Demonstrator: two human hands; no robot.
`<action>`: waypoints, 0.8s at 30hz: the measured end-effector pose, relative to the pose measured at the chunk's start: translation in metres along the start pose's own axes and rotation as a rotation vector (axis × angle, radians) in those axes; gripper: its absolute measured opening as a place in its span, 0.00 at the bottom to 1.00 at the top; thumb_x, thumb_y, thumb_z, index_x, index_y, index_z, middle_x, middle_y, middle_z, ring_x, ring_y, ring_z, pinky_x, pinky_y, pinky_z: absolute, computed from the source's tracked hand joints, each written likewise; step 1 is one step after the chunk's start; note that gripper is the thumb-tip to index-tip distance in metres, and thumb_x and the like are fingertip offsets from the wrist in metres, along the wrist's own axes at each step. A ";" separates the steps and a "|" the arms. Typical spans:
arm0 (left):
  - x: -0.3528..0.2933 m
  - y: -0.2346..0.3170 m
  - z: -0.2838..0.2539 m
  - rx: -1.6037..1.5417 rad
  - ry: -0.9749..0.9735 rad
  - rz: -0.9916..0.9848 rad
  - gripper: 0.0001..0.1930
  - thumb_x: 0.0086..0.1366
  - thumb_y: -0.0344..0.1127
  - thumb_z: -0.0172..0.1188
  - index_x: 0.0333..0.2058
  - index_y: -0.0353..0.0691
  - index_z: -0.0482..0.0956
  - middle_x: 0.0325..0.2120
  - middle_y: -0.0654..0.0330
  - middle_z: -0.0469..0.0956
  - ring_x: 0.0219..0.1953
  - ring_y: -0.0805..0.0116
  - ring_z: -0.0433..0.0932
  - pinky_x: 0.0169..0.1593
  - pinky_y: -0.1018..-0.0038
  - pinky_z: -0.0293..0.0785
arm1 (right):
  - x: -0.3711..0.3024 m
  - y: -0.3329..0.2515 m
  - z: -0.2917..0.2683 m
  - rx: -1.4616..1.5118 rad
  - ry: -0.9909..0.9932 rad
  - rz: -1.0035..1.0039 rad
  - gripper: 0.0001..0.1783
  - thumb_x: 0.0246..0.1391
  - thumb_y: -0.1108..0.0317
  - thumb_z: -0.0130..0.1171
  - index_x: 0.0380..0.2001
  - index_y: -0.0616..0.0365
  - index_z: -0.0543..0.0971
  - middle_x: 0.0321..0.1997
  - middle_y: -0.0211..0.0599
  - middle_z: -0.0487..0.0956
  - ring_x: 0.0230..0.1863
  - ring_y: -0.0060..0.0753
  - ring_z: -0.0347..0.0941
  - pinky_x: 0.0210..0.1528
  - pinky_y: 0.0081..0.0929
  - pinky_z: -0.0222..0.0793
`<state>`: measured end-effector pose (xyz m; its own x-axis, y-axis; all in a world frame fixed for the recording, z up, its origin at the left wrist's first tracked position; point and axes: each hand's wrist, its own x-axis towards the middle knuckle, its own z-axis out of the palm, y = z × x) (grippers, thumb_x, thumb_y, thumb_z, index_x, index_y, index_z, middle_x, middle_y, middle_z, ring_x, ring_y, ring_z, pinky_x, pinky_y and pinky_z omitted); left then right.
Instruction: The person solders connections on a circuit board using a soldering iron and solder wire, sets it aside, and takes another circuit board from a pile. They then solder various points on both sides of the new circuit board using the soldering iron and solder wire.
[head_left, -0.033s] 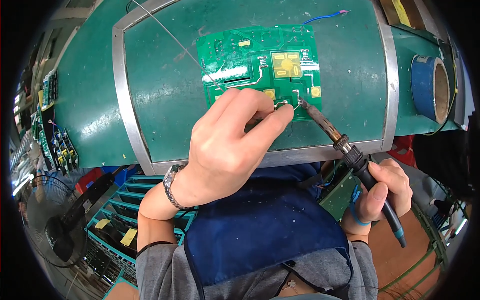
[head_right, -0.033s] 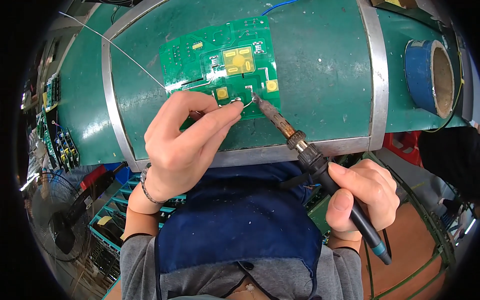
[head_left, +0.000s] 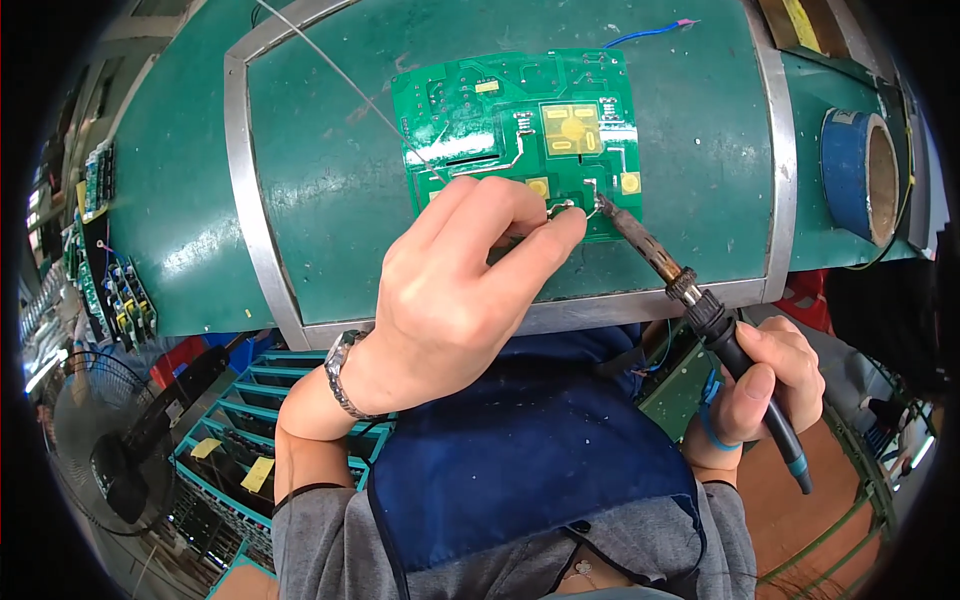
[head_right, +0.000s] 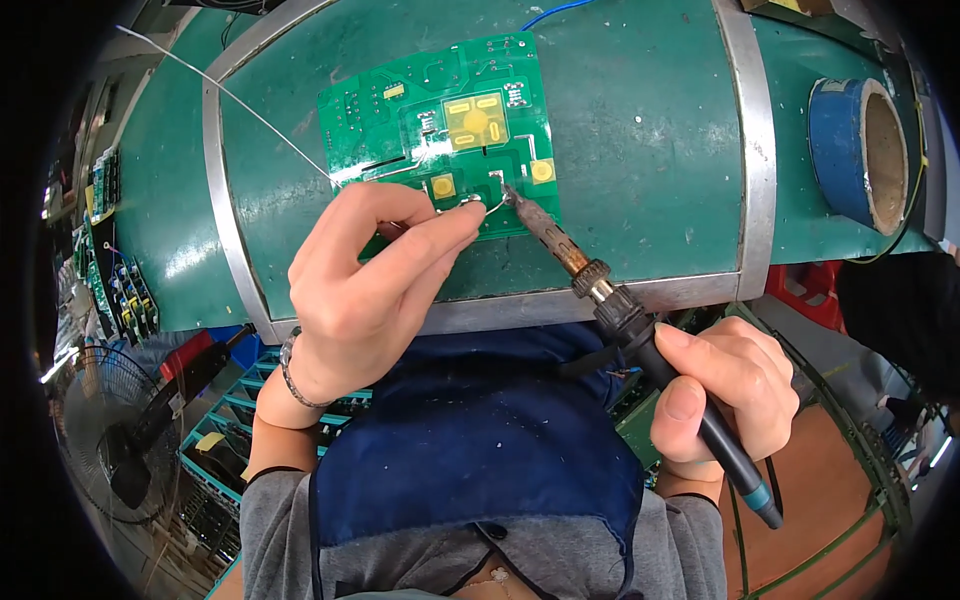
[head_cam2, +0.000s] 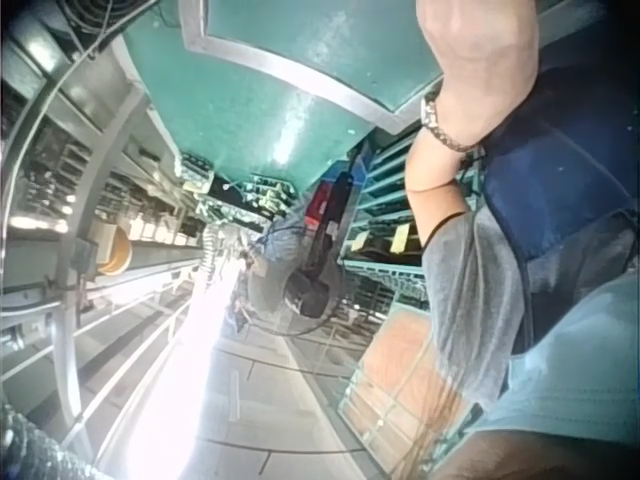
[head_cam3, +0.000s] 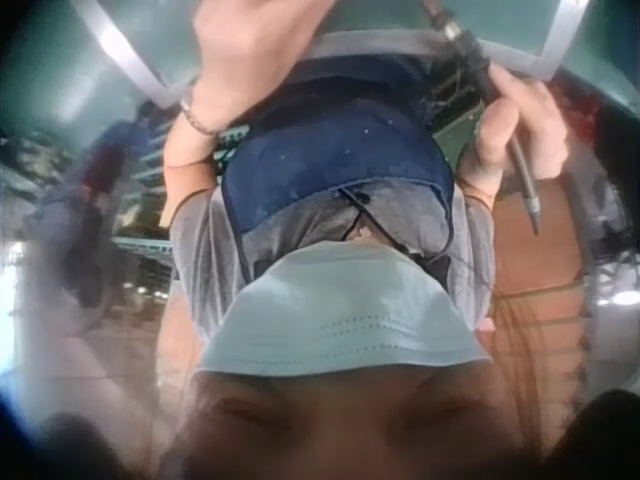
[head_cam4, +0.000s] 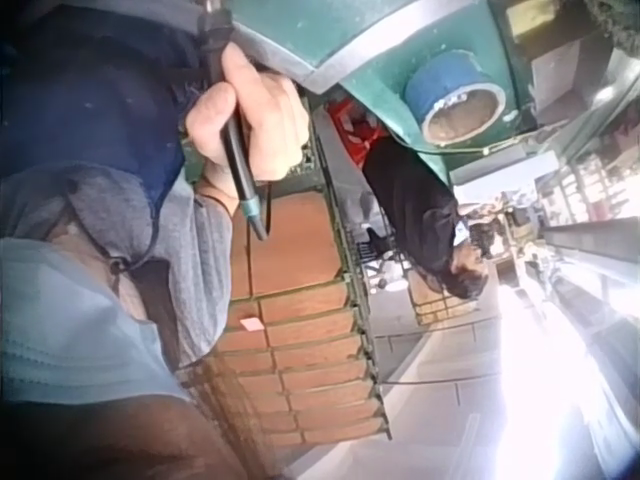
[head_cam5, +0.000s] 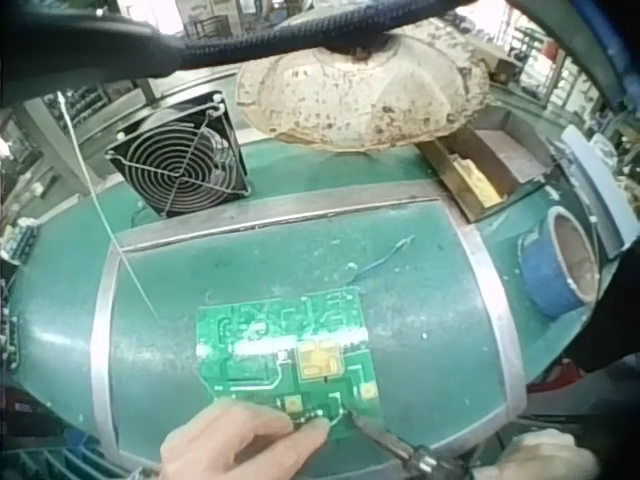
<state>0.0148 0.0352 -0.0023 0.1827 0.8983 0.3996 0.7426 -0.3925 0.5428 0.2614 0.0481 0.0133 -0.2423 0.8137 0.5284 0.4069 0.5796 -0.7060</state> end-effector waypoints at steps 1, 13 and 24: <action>0.000 -0.001 -0.001 0.005 -0.005 0.001 0.16 0.45 0.20 0.68 0.36 0.39 0.83 0.25 0.60 0.73 0.25 0.68 0.73 0.26 0.76 0.69 | 0.001 0.001 0.001 0.002 -0.006 -0.005 0.14 0.54 0.61 0.58 0.29 0.64 0.79 0.13 0.32 0.74 0.11 0.26 0.66 0.15 0.21 0.61; -0.001 0.004 -0.031 0.233 -0.148 0.097 0.14 0.41 0.29 0.69 0.31 0.44 0.83 0.25 0.64 0.73 0.31 0.63 0.74 0.32 0.69 0.71 | 0.004 0.005 0.002 0.036 -0.026 -0.008 0.14 0.52 0.62 0.60 0.28 0.65 0.79 0.12 0.32 0.73 0.10 0.25 0.66 0.14 0.19 0.59; -0.019 0.025 -0.026 -0.064 -0.403 0.196 0.13 0.43 0.29 0.62 0.32 0.38 0.81 0.25 0.64 0.70 0.24 0.71 0.73 0.25 0.77 0.70 | 0.017 0.011 -0.009 0.096 -0.060 -0.014 0.16 0.49 0.59 0.61 0.23 0.64 0.80 0.11 0.30 0.72 0.10 0.25 0.66 0.15 0.19 0.59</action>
<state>0.0135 0.0028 0.0225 0.5617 0.8061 0.1862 0.6302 -0.5627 0.5350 0.2698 0.0681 0.0184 -0.3003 0.8052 0.5113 0.3178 0.5899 -0.7423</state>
